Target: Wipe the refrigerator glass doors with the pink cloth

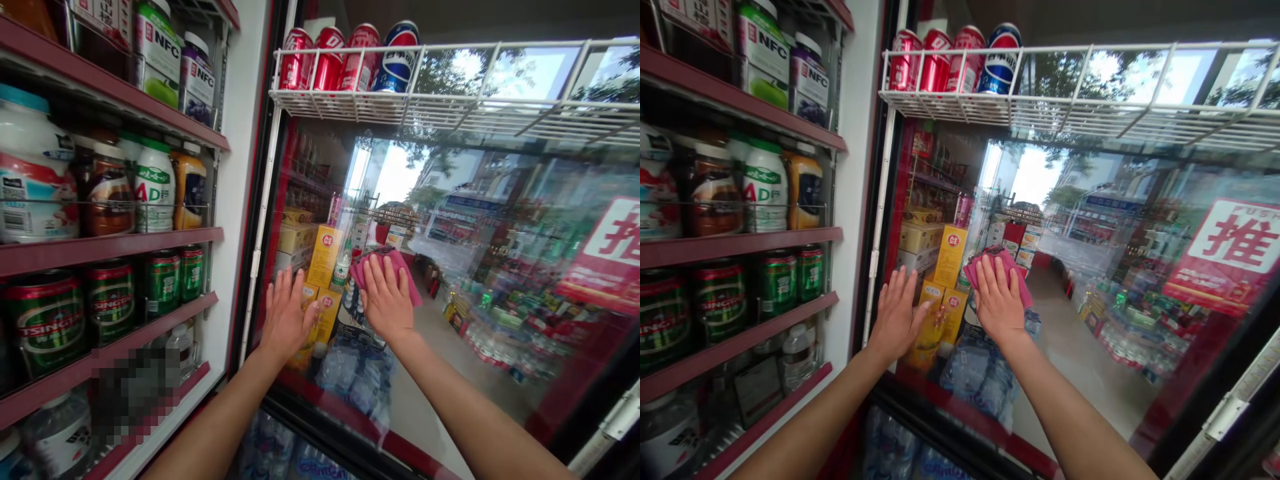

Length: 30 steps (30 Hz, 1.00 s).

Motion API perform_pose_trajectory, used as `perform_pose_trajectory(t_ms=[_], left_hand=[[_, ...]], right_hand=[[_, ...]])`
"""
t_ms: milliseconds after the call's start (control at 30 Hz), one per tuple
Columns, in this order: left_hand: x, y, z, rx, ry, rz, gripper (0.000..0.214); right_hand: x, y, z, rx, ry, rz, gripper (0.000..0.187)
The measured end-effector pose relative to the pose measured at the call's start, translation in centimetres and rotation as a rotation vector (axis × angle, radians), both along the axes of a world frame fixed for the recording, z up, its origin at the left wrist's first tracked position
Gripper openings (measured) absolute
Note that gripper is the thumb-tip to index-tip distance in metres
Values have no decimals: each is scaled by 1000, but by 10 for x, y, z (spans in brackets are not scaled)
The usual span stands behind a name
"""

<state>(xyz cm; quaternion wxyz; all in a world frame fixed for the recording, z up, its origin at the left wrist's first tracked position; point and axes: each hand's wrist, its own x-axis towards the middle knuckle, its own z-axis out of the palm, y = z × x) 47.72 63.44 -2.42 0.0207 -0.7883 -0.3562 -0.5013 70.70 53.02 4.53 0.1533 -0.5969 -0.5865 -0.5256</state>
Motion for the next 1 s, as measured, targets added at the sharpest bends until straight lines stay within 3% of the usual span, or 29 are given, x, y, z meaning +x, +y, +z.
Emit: perform_pose_trajectory(t_ms=[433, 733, 1000], left_hand=[[-21, 15, -1, -8, 15, 69, 74], [-48, 27, -4, -38, 60, 159, 75], [-58, 39, -22, -79, 45, 188, 75]], right_hand=[[-75, 105, 35, -253, -73, 295, 76], [-130, 180, 61, -366, -132, 392, 72], [-149, 203, 53, -332, -93, 445, 67]])
